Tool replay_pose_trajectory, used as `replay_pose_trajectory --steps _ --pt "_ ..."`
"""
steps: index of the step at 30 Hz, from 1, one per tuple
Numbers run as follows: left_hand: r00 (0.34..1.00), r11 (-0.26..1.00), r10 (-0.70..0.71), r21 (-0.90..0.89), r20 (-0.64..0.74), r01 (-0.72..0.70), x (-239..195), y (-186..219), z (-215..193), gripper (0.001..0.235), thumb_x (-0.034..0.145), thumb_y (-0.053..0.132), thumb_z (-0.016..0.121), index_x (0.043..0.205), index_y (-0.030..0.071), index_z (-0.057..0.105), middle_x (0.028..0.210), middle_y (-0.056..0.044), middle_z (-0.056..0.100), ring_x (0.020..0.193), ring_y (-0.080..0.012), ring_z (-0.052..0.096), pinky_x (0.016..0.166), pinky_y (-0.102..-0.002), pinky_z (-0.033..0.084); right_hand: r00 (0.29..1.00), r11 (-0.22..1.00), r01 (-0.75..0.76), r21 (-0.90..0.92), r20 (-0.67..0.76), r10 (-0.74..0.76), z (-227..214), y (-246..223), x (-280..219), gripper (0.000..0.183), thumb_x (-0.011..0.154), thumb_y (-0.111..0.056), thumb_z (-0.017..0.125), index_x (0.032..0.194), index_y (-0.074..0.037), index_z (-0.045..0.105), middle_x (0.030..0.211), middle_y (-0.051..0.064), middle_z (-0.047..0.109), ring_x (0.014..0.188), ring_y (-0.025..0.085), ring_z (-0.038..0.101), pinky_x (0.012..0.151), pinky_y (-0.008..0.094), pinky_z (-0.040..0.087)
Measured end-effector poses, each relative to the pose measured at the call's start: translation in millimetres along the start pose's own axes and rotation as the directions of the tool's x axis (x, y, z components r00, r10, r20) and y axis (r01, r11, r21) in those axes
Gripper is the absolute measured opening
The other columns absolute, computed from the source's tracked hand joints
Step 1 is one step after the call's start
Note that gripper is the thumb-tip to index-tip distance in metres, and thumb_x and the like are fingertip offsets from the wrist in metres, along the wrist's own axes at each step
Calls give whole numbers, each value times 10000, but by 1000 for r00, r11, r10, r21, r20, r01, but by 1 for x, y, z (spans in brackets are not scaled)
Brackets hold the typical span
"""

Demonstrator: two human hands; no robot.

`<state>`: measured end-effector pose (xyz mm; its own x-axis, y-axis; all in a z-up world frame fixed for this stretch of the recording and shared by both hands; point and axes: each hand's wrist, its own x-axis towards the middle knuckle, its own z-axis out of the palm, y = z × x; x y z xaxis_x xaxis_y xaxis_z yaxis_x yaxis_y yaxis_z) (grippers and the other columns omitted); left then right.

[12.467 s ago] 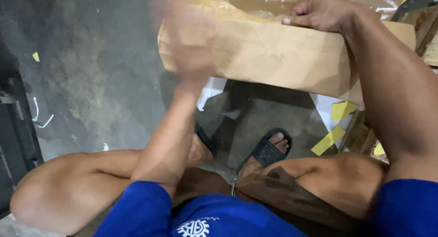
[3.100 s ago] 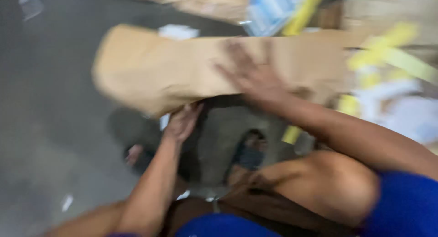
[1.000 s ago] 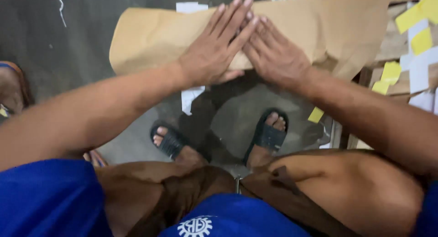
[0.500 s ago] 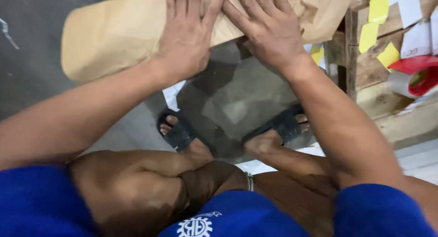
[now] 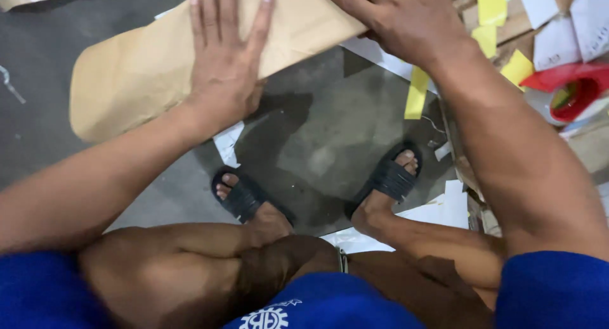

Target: The person wraps stacks of printed material in brown paper, folds the paper around the stacks by hand, and applies clear tape using a red handheld tape dispenser to seal the packages.

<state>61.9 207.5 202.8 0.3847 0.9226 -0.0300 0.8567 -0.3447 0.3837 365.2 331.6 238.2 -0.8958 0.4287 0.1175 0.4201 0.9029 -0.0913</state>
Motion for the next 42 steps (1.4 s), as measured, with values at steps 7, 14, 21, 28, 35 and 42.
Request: replay_pose_trajectory --steps 7,14,21,28,35,42 --pt "999 1000 -6 22 40 5 -1 16 0 1034 917 198 817 1722 8 196 1663 -443 43 1555 -619 28 1275 -704 62 932 944 -329 -6 -167 323 -28 -50 -58 485 937 -50 750 1405 -110 637 1240 111 662 1166 316 620 965 450 474" --pt "999 998 -41 47 7 41 0 16 1 1046 889 227 819 1708 -11 214 1641 -449 63 1555 -627 46 1273 -727 75 -75 270 -636 723 -406 911 -11 27 -268 327 796 52 662 1112 -29 670 1044 93 682 922 218 635 743 311 487" --pt "999 998 0 55 -39 2 -4 9 7 1072 867 176 813 1713 -4 179 1641 -430 38 1573 -629 33 1278 -723 72 243 270 -962 45 -311 919 55 106 -371 1045 790 -333 895 1306 286 230 959 226 698 981 376 654 880 444 550" --pt "996 999 -49 -9 -70 48 -12 3 16 1049 879 165 808 1703 41 170 1674 -406 36 1561 -615 31 1279 -708 61 -41 55 -742 668 -128 991 -2 49 -305 662 751 -101 711 1350 -14 443 1184 97 674 1017 188 722 865 304 631" --pt "999 1000 18 14 -48 -18 -3 5 6 1046 875 172 778 1724 18 187 1673 -412 12 1563 -616 15 1283 -710 62 -45 -297 217 930 313 949 -67 -21 -267 358 908 -200 573 1180 26 629 1008 159 676 805 271 652 744 366 570" --pt "1000 999 0 54 -26 1 -2 9 3 1055 868 187 780 1739 -6 216 1669 -432 30 1569 -628 28 1266 -727 69 -107 -363 509 781 475 873 -101 -68 -198 596 951 -477 479 1362 -54 559 1191 122 665 875 274 742 795 389 606"
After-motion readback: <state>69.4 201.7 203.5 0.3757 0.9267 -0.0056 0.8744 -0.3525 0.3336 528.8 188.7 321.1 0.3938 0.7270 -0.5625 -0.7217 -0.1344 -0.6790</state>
